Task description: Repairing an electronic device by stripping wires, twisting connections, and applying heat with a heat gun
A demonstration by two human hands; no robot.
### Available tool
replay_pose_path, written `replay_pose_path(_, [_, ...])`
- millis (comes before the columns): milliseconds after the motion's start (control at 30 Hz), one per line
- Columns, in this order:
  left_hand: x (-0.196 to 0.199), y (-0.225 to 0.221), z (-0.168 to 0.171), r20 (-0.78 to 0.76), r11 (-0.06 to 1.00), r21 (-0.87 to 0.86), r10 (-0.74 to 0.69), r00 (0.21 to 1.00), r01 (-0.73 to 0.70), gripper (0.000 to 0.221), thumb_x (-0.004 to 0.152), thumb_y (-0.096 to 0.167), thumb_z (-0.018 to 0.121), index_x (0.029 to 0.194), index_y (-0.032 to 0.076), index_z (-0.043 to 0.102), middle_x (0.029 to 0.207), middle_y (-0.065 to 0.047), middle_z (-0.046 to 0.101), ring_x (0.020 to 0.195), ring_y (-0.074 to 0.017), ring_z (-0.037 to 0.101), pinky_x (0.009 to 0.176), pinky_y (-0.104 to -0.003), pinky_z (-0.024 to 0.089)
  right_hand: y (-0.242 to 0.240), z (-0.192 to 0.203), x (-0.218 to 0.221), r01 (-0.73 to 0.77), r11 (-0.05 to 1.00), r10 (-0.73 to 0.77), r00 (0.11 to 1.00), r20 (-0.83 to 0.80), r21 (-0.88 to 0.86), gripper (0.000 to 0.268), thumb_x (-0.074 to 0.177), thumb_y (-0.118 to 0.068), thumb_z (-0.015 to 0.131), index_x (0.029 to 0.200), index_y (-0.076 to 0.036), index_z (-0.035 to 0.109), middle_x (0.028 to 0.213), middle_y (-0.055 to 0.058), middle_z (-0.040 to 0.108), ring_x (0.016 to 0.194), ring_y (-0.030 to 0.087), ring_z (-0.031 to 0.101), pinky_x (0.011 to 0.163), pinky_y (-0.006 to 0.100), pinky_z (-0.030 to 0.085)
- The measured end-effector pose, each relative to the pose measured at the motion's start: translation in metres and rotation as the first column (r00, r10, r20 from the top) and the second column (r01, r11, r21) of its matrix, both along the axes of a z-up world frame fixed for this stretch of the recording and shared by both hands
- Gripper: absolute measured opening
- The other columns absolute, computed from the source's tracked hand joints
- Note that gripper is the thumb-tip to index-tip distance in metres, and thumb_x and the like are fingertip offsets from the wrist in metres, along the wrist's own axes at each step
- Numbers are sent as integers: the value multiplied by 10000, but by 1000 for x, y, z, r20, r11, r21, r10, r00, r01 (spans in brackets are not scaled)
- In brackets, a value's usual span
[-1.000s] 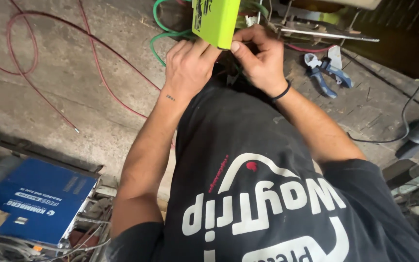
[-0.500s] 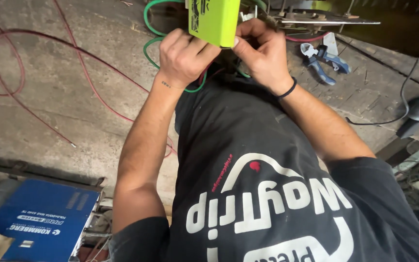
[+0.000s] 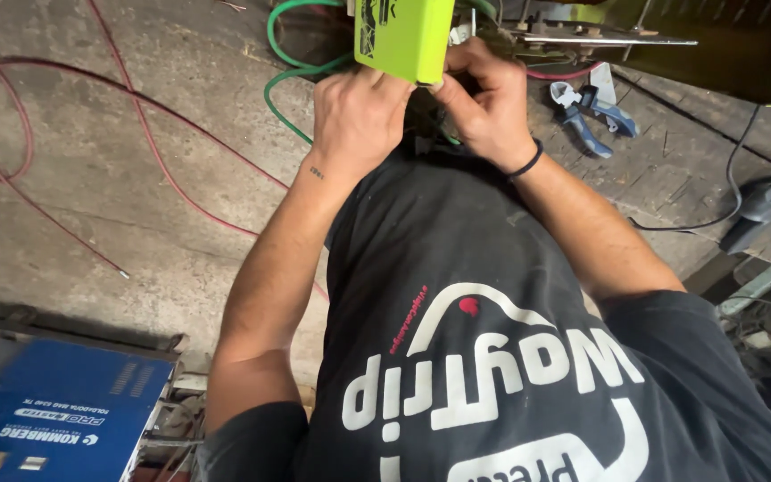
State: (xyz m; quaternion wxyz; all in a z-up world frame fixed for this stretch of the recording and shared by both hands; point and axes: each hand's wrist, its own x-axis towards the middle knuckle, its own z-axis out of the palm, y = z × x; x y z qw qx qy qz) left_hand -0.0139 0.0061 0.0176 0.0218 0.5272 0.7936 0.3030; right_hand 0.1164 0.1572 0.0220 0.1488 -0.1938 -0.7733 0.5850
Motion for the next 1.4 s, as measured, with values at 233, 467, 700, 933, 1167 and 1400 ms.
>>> replay_pose_path(233, [2,4,2,172,972,-232,18,985,23,265,1049,333,529,1010,81,603,751,-218,620,598,-461,606,470,-573,406,3,-4,-6,-29,995,46,984,-170,97,249,1078,-210,655,1002,22,701,929,135,691,821,263,589,799,400,460])
replay_pose_path(467, [7,4,0,288,965,-261,92,953,-14,295,1030,312,554,1137,44,613,912,-261,657,799,-507,615,617,-627,427,16,-35,-4,-120,960,192,939,-285,252,119,1034,10,613,1099,31,711,1016,203,663,890,330,657,829,399,535])
replay_pose_path(700, [5,12,20,282,915,-403,104,954,19,257,1039,245,556,1056,-12,570,852,-274,636,702,-522,614,537,-618,432,15,-29,-7,-92,968,159,945,-287,233,46,1024,-10,690,1042,18,721,975,185,659,855,320,666,829,413,532])
replay_pose_path(933, [5,2,8,-85,989,-150,-16,996,3,176,1006,174,649,858,98,592,726,-75,531,604,-303,553,591,-428,465,8,-24,-2,-50,998,41,969,-243,-34,196,1068,-176,654,1050,16,685,967,147,651,901,285,597,869,406,486])
replay_pose_path(1167, [-19,8,2,-350,972,206,-35,936,114,368,1045,235,724,699,192,605,618,15,361,526,-181,397,536,-318,385,6,-12,2,3,948,-2,1000,4,-319,201,1058,-233,683,1092,-40,636,1023,56,651,962,158,614,888,283,491])
replay_pose_path(1400, [-26,8,1,-316,955,261,-52,947,140,381,974,82,681,639,180,528,606,5,344,529,-194,369,517,-320,348,12,7,-1,-19,978,45,991,122,-207,139,1065,-164,661,1068,-33,616,991,49,628,946,169,588,876,304,485])
